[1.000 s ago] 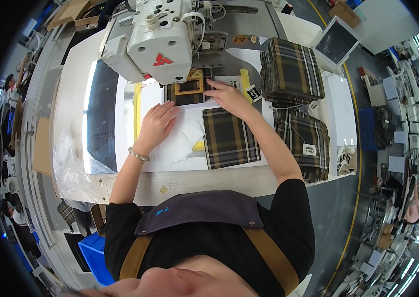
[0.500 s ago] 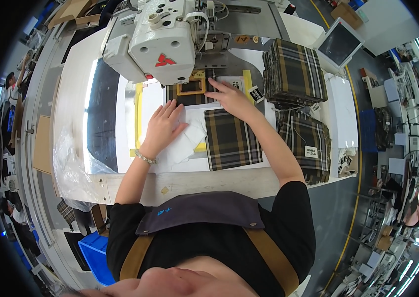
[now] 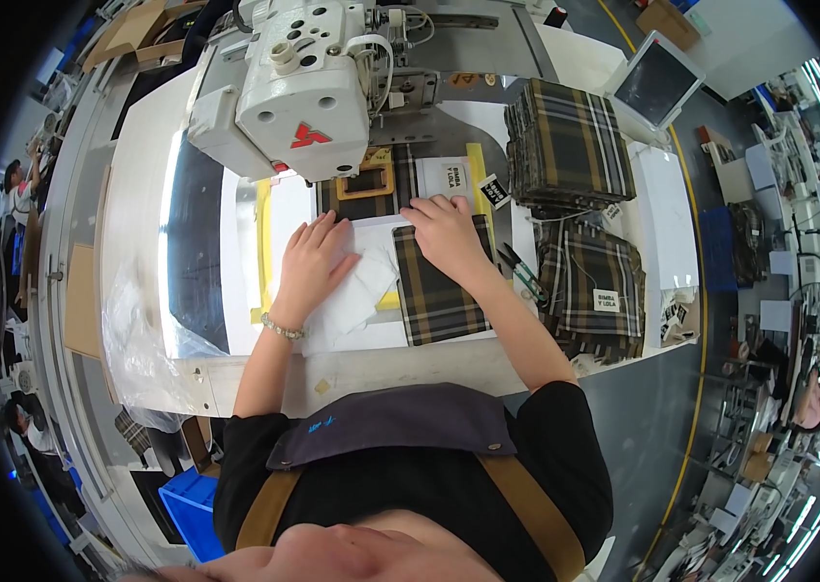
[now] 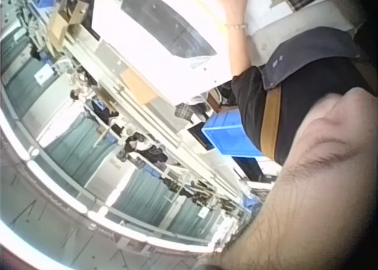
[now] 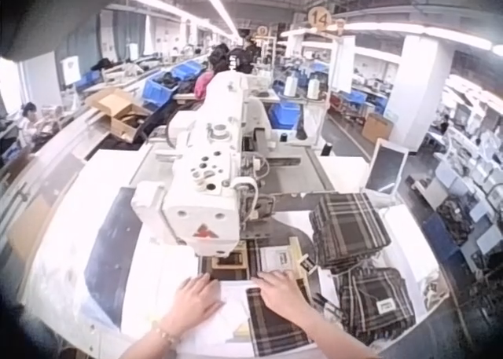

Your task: Sewing brand labels onto fabric pouch components using an industrial sewing machine.

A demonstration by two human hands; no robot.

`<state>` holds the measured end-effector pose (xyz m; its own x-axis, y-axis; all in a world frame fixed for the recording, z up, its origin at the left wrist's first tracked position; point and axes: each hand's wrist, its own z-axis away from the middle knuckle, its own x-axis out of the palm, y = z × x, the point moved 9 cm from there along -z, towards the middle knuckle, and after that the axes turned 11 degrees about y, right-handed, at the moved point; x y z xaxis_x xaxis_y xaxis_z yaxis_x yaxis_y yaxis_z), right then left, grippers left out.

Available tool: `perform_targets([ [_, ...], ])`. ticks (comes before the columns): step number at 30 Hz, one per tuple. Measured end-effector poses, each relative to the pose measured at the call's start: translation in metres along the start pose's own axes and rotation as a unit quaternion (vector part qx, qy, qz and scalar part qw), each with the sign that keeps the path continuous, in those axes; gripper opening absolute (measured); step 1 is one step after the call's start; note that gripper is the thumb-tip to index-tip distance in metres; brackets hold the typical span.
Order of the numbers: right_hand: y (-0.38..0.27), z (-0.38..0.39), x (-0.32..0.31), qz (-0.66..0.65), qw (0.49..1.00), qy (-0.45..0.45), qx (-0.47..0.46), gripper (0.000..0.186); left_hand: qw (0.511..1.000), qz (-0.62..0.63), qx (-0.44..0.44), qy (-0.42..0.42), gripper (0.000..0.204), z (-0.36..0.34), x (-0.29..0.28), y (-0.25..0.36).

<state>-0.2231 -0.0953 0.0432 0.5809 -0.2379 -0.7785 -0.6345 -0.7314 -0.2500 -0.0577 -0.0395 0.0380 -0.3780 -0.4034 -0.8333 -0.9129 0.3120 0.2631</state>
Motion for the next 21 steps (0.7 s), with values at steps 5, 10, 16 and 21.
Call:
perform_targets([
  [5, -0.001, 0.003, -0.001, -0.013, 1.0, 0.02, 0.01, 0.028, 1.0, 0.015, -0.008, 0.01, 0.046, 0.0, -0.001, 0.001],
  [10, -0.004, 0.005, -0.001, 0.019, 1.0, 0.021, -0.004, 0.032, 1.0, 0.01, -0.011, 0.015, 0.044, 0.0, -0.001, 0.001],
  [16, -0.008, 0.008, -0.001, 0.044, 0.999, 0.018, -0.021, 0.036, 0.999, -0.021, -0.008, 0.036, 0.043, 0.002, 0.0, 0.004],
  [21, -0.01, 0.01, 0.002, 0.051, 0.998, 0.01, -0.034, 0.039, 0.999, -0.01, -0.031, 0.014, 0.042, 0.005, 0.006, 0.001],
])
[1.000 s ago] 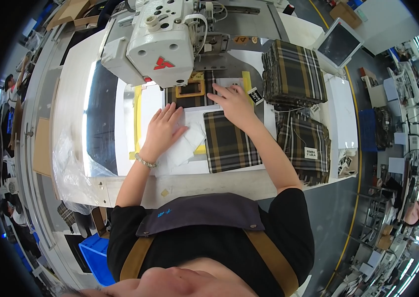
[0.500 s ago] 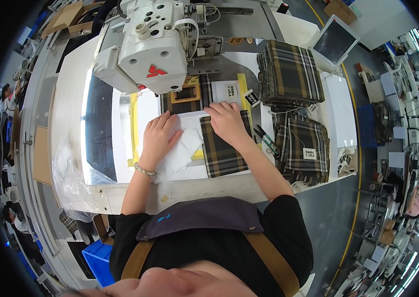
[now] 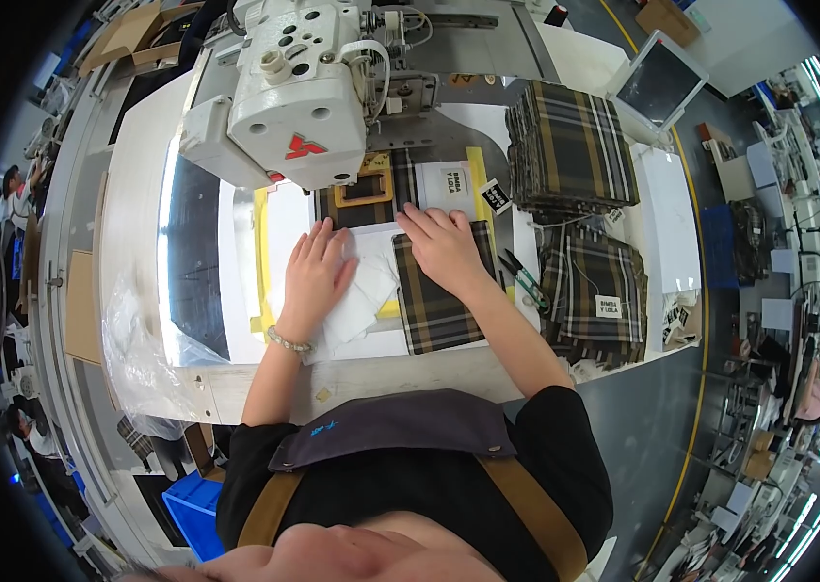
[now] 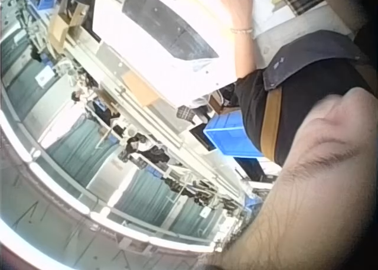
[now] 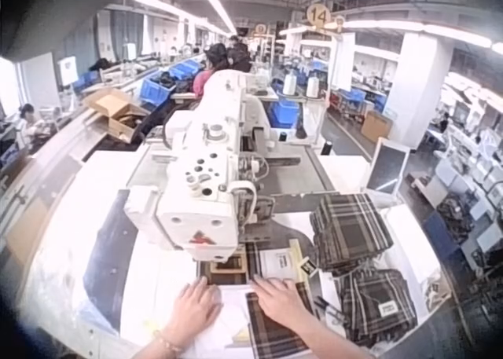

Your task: Sewing brand labels onto fabric pouch components using an industrial sewing machine.

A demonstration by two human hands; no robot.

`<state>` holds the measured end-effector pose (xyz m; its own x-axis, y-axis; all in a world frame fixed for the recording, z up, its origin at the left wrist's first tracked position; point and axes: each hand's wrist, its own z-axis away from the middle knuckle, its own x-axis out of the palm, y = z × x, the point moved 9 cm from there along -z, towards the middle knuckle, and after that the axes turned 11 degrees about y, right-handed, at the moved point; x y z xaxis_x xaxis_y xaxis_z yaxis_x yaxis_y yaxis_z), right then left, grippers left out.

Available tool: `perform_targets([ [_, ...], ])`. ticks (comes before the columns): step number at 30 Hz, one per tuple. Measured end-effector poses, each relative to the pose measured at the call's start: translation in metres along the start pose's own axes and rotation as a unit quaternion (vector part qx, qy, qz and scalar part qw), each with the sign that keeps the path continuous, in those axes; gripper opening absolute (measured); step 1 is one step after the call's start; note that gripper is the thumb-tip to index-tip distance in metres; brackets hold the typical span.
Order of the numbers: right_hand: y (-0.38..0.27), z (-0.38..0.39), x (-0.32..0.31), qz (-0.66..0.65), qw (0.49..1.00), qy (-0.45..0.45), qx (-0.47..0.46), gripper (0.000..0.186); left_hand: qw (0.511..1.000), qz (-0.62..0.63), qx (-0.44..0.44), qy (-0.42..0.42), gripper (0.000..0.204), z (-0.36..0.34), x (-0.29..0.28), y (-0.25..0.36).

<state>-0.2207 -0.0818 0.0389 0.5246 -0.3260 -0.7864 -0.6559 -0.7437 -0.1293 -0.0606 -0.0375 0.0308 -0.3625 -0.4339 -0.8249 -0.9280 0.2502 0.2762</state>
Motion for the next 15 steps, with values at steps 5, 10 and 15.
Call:
perform_targets([
  [5, -0.0014, 0.0005, -0.0013, 0.003, 1.0, 0.015, -0.008, 0.039, 1.0, -0.004, 0.015, 0.005, 0.041, -0.0002, -0.001, 0.0023],
  [10, 0.0, 0.001, -0.0018, 0.019, 0.999, 0.027, 0.001, 0.038, 1.0, -0.005, 0.012, 0.013, 0.039, -0.0006, -0.003, 0.0031],
  [15, 0.0021, 0.0016, -0.0026, 0.016, 0.999, 0.039, 0.021, 0.035, 1.0, -0.001, 0.015, 0.027, 0.039, -0.0004, -0.0038, 0.0035],
])
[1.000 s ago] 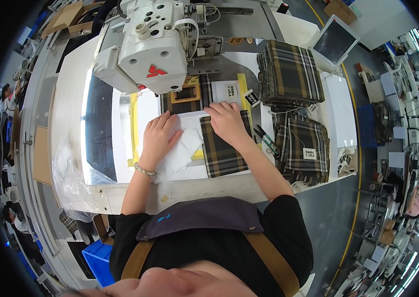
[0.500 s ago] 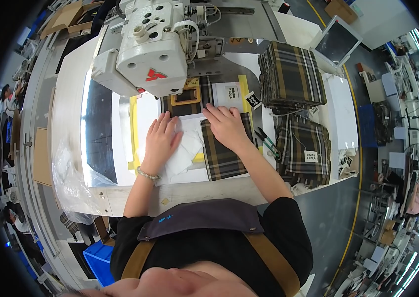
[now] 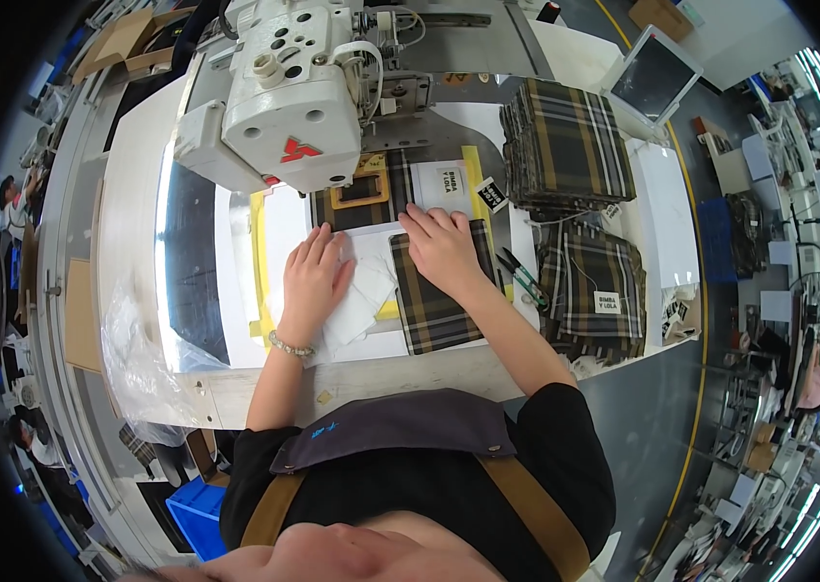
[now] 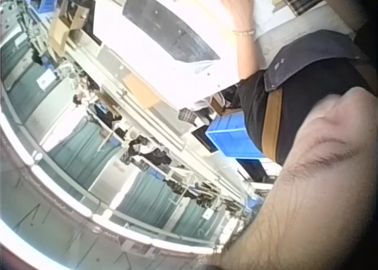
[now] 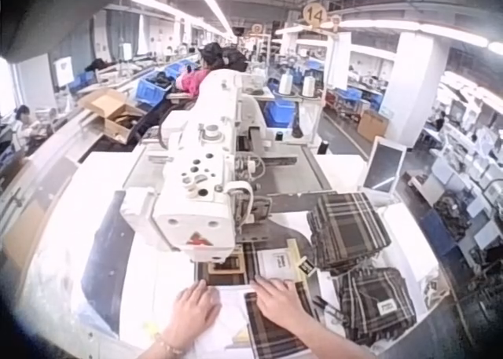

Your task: Sewing brand labels onto fabric pouch components using an industrial sewing machine.

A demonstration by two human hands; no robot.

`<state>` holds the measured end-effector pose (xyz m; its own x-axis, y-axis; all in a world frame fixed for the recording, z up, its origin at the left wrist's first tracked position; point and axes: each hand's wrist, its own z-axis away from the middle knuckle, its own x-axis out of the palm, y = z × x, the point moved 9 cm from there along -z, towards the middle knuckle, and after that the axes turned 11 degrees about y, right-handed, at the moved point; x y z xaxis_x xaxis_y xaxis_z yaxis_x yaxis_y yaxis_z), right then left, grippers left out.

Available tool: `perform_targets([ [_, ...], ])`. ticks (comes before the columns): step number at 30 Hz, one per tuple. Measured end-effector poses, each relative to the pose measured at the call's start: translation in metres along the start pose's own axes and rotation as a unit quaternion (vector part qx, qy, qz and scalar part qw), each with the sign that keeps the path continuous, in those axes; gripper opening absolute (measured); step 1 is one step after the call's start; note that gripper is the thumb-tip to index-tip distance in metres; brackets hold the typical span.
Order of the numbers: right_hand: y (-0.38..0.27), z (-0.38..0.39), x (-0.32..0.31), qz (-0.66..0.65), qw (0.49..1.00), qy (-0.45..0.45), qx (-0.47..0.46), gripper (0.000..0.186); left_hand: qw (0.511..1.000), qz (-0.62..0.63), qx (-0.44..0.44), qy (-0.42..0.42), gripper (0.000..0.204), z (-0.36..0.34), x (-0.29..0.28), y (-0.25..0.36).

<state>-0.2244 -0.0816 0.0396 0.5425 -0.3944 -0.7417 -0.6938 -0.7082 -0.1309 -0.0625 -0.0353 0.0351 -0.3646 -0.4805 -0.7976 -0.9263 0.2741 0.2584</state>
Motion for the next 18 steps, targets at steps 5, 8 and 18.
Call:
perform_targets([
  [5, 0.002, 0.0, 0.001, -0.012, 1.0, -0.001, 0.011, 0.033, 1.0, -0.001, -0.002, 0.004, 0.039, 0.001, 0.001, -0.001],
  [8, 0.003, 0.0, 0.0, -0.019, 1.0, 0.002, 0.013, 0.032, 1.0, 0.0, -0.003, 0.004, 0.038, 0.001, 0.0, -0.001],
  [18, 0.056, -0.017, -0.013, 0.034, 0.992, 0.029, 0.117, 0.038, 1.0, 0.014, -0.007, 0.006, 0.036, 0.0, -0.002, -0.001],
])
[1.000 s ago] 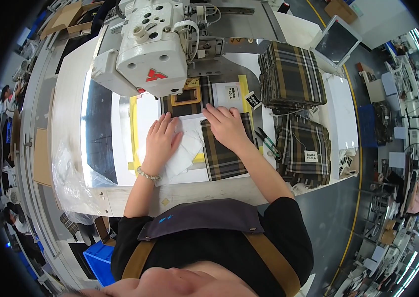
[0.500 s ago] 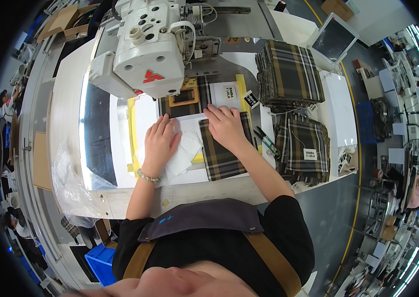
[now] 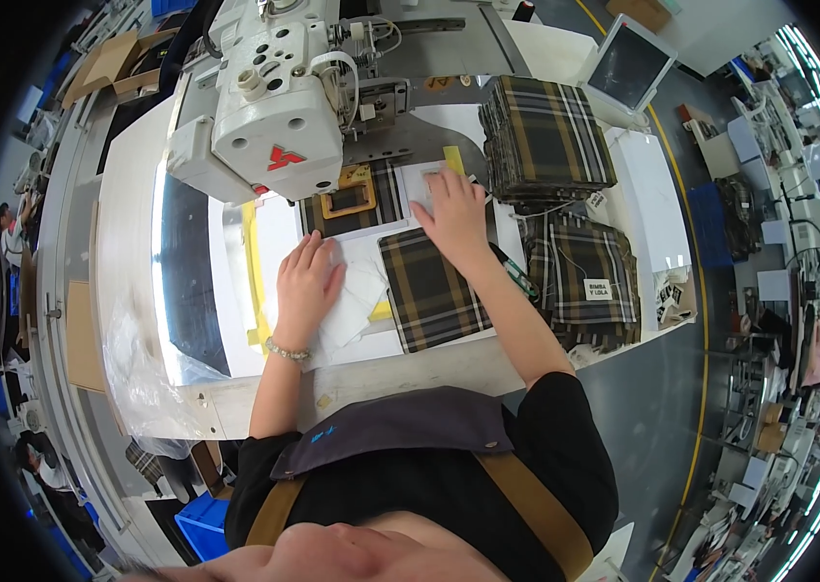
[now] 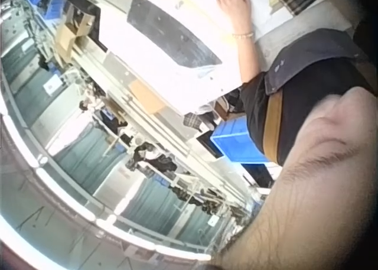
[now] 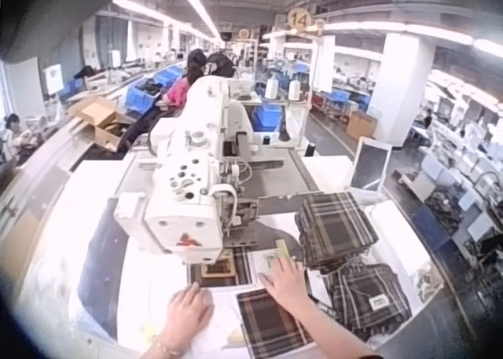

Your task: Sewing brand labels onto fabric pouch components using an industrial sewing machine.

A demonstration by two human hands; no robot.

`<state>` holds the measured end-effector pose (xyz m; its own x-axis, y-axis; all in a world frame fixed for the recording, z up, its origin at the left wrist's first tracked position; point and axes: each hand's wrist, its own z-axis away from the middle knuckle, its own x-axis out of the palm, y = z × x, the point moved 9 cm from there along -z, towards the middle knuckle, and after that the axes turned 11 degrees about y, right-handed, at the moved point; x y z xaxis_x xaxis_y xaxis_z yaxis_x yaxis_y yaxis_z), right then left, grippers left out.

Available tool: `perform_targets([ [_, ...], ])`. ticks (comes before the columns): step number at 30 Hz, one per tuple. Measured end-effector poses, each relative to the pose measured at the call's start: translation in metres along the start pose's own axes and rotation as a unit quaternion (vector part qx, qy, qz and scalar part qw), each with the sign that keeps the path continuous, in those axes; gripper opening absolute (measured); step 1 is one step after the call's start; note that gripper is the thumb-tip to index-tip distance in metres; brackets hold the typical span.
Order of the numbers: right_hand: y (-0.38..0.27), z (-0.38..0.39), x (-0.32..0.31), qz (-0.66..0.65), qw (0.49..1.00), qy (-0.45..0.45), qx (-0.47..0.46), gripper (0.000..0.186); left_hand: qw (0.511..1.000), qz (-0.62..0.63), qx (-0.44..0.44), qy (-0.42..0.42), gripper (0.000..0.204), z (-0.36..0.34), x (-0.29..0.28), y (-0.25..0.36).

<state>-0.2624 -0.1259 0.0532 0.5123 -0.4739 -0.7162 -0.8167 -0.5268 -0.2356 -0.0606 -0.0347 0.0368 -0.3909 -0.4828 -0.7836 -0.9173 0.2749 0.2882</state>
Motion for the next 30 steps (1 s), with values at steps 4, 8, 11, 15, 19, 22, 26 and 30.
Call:
perform_targets([
  [4, 0.023, -0.01, 0.014, 0.076, 0.996, -0.042, 0.014, 0.031, 1.0, 0.003, 0.003, 0.001, 0.036, 0.0, 0.0, 0.0],
  [8, 0.022, -0.013, 0.029, 0.088, 0.993, -0.074, -0.015, 0.02, 1.0, 0.003, 0.011, -0.003, 0.036, -0.001, -0.002, 0.0],
  [11, 0.017, -0.022, 0.019, 0.055, 0.997, -0.06, -0.018, 0.016, 0.999, 0.022, 0.017, -0.019, 0.037, -0.006, -0.005, 0.0],
  [15, -0.009, -0.028, 0.006, -0.112, 0.991, -0.076, 0.02, 0.013, 0.994, 0.113, -0.013, -0.008, 0.044, -0.013, -0.019, 0.008],
  [19, -0.058, 0.007, 0.034, -0.458, 0.822, -0.279, 0.189, 0.011, 0.961, 0.266, -0.064, 0.033, 0.044, -0.019, -0.027, 0.021],
  [22, -0.08, 0.017, 0.042, -0.527, 0.738, -0.34, 0.248, 0.026, 0.921, 0.336, -0.183, -0.072, 0.029, -0.015, -0.005, 0.004],
  [26, -0.078, 0.01, 0.029, -0.451, 0.792, -0.338, 0.233, 0.042, 0.885, 0.383, -0.252, -0.08, 0.017, -0.014, 0.003, -0.011],
  [30, -0.073, 0.009, 0.036, -0.441, 0.776, -0.35, 0.284, 0.03, 0.877, 0.396, -0.261, -0.079, 0.012, -0.018, 0.008, -0.015],
])
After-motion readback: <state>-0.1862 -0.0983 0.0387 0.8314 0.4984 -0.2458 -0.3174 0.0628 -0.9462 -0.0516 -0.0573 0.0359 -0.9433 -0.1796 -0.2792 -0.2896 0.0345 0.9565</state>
